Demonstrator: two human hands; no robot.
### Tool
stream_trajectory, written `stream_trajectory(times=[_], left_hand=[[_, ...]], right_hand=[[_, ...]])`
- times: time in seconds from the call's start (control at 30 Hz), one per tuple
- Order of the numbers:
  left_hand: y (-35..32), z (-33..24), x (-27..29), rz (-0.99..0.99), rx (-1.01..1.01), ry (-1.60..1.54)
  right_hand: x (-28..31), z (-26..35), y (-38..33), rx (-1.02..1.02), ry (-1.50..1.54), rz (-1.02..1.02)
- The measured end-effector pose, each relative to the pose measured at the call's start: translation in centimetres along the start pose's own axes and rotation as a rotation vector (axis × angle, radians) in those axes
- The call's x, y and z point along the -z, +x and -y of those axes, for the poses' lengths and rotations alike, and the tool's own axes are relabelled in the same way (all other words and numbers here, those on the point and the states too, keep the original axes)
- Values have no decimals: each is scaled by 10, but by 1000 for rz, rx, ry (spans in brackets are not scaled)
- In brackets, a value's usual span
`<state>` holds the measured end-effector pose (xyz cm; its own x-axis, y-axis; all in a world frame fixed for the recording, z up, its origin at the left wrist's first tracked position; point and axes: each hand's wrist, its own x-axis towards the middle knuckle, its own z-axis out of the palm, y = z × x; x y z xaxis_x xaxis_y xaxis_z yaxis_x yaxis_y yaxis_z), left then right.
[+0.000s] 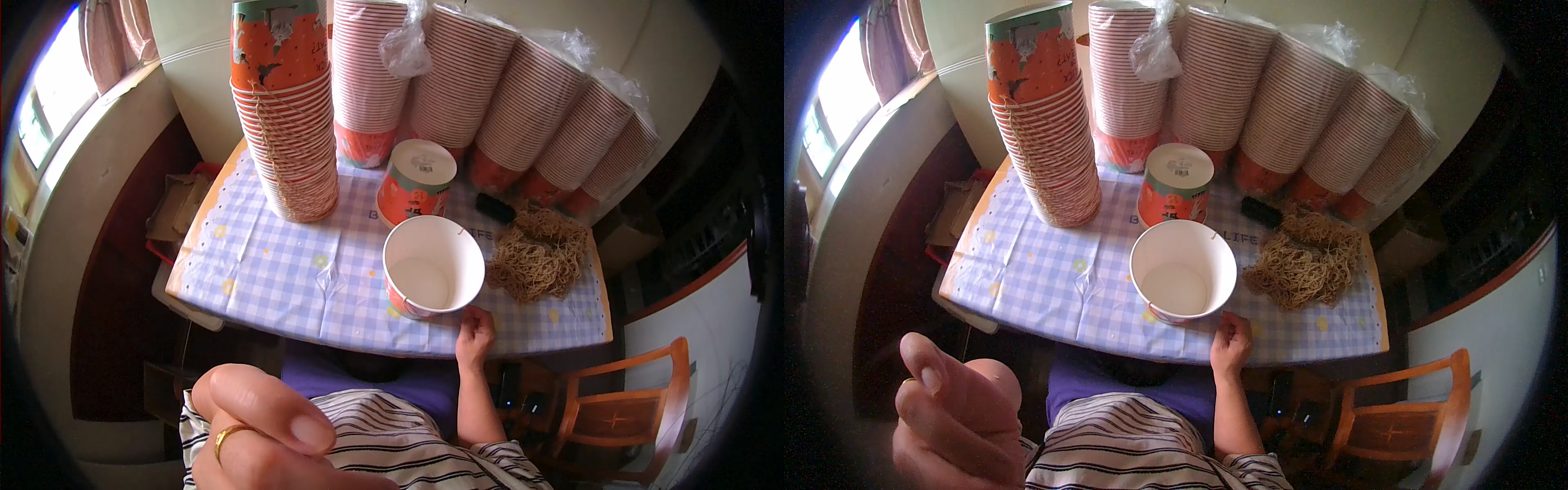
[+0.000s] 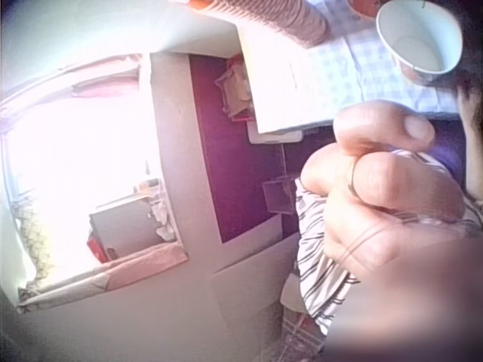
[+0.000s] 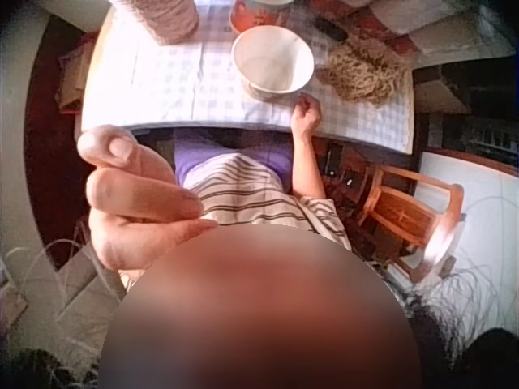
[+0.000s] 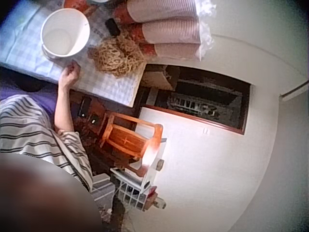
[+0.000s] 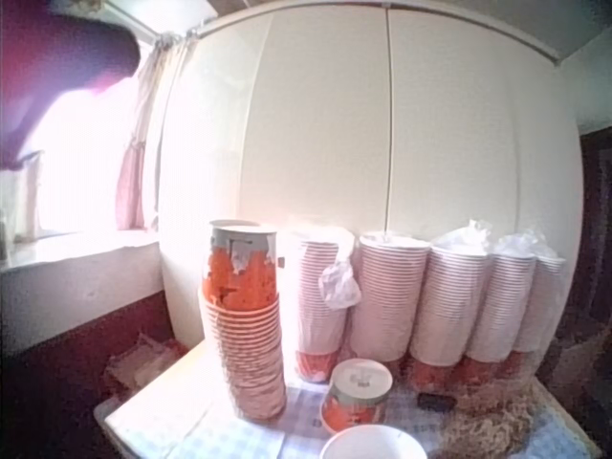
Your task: Attaching string handles to paper bowls for packaging.
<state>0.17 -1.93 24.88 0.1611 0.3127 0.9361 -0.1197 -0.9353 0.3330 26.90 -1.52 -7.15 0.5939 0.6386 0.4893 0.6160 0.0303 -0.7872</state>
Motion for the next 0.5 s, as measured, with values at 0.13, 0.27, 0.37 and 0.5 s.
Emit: stream_trajectory(times=[0.13, 0.27, 0.37, 0.5], left_hand=[[-15, -4, 0, -29, 82, -31], [-11, 26, 7, -7, -179, -26], [-8, 23, 16, 158, -108, 8], [-4, 5, 12, 177, -58, -22]], right_hand=[[2, 1, 0, -17, 13, -3], [1, 5, 0, -27, 20, 13], [2, 4, 1, -19, 10, 9], [0, -1, -1, 11, 1, -12]])
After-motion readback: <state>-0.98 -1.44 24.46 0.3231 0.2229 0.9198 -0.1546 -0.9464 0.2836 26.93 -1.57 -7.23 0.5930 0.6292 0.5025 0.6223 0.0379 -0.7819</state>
